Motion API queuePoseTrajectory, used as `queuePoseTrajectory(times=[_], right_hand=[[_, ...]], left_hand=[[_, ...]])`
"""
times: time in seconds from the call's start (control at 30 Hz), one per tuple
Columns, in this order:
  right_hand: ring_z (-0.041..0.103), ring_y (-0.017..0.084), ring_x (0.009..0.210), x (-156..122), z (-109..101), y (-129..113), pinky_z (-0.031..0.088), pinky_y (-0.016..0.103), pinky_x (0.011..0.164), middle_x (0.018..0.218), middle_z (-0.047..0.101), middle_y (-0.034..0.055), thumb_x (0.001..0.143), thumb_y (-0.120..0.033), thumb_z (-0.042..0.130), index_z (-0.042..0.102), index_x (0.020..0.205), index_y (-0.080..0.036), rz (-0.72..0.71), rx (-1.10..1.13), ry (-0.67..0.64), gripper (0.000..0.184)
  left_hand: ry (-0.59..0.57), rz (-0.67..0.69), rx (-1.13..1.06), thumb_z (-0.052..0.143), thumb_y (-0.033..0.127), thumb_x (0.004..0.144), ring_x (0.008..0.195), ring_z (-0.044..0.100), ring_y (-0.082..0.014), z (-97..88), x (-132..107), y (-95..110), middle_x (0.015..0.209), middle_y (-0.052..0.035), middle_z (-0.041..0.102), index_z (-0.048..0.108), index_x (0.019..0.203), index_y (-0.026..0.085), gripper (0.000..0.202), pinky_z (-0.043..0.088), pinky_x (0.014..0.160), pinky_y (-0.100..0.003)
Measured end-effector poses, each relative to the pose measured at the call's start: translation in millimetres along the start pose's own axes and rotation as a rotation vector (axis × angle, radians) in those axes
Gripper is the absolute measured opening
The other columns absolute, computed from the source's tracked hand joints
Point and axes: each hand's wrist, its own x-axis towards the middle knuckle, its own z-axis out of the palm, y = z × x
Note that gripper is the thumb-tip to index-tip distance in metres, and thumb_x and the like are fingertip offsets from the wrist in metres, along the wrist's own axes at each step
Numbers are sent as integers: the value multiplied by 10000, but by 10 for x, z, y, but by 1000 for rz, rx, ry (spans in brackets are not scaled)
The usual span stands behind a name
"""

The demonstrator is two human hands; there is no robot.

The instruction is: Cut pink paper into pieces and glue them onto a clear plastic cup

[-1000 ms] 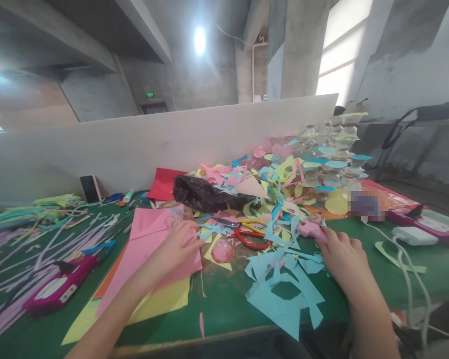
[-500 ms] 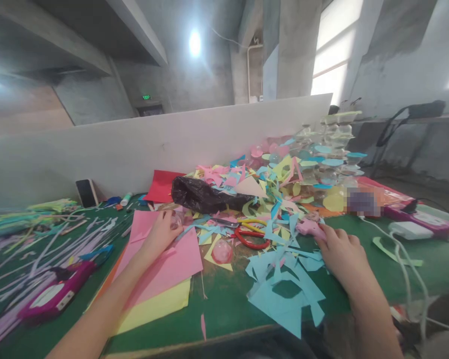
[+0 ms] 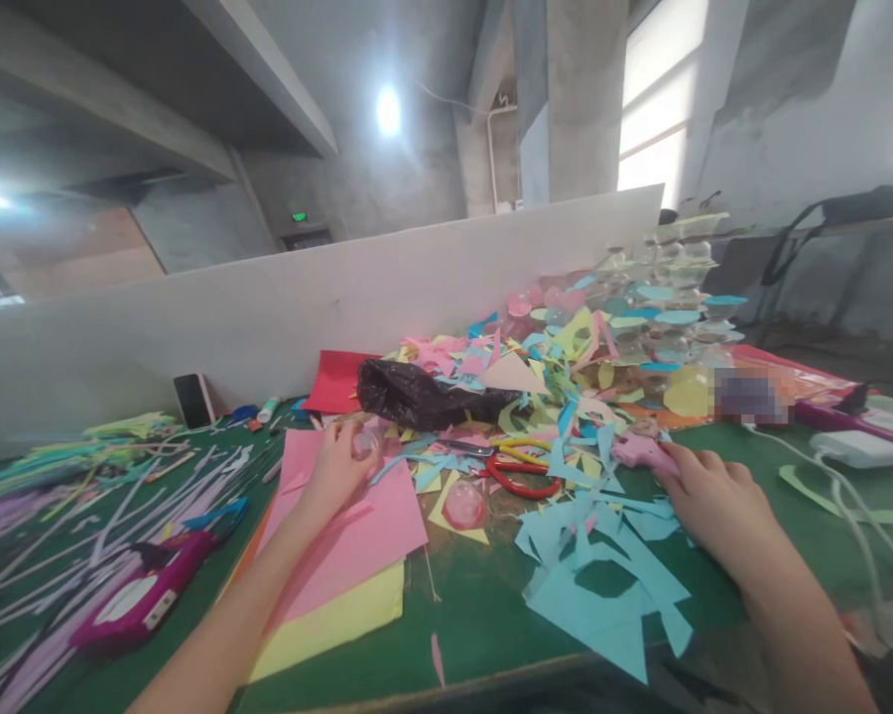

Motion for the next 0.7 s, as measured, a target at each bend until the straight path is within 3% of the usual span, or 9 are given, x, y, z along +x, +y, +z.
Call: queuePoseTrajectory(times=[0.2, 0.37, 0.7], right_hand=[[608, 334, 843, 11, 0, 8, 457, 407, 712, 1047, 649, 181, 935, -332, 404, 592, 1223, -128, 16, 2, -4, 400], [603, 332, 878, -15, -16, 16, 450, 400, 731, 1042, 648, 178, 943, -320, 390, 574, 1239, -120, -13, 1, -8, 402], [604, 316, 862, -21, -181, -41, 435, 373, 733, 1041, 655, 149, 949, -317, 413, 579, 1247, -142, 32, 28, -62, 383]], left_hand=[[27, 2, -38, 558, 425, 772, 911, 564, -239, 32, 12, -56, 1010, -77, 560, 538, 1117, 184, 421, 488, 779, -374], [45, 43, 9, 578, 394, 742, 1048, 525, -272, 49, 11, -86, 1099, -107, 529, 540, 1145, 182, 457, 457, 881, -410], [76, 12, 77, 652, 356, 648, 1069, 491, -311, 59, 25, -44, 1042, -89, 464, 537, 1089, 187, 485, 438, 918, -450]])
